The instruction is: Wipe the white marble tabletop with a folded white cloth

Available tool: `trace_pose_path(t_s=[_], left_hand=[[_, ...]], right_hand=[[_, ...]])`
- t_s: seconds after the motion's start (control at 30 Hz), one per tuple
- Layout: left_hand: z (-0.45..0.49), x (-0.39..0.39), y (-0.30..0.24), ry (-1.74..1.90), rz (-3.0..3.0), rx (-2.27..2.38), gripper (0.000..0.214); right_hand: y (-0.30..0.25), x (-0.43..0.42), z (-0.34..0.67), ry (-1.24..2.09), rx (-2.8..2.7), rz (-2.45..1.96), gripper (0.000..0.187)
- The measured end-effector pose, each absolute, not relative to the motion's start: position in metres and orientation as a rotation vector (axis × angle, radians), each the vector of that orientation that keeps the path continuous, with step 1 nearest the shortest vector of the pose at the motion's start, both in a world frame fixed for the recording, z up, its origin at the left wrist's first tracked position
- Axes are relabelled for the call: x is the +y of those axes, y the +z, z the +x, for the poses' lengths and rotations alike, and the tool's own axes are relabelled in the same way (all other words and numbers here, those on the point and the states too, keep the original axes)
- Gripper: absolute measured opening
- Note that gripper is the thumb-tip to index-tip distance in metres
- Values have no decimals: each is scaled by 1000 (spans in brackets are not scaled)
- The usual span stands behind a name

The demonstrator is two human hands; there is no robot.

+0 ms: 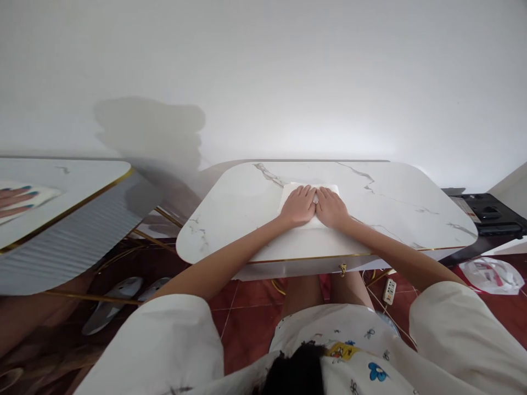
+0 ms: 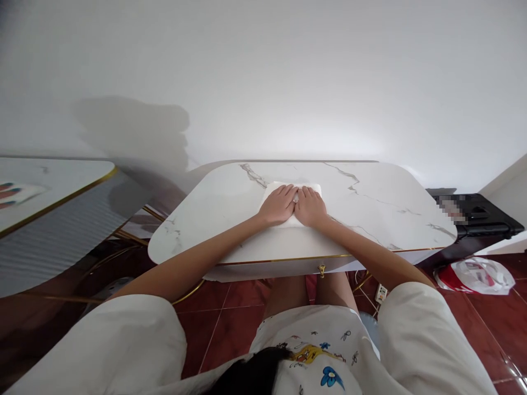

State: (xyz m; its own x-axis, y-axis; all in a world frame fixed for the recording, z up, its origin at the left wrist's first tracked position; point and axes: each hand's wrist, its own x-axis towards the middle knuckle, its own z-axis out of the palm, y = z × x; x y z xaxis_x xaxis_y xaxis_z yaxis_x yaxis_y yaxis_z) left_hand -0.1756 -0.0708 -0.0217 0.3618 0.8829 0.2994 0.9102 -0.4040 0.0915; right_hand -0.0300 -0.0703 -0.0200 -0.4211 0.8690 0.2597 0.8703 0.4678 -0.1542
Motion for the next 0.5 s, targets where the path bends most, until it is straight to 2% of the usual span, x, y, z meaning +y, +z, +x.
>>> trace_pose_path(t_s=[0.5], left_hand=[[-166, -159, -19, -418, -2476, -1822, 55]], right_hand=[[-25, -144, -20, 59, -2405, -1362, 54]])
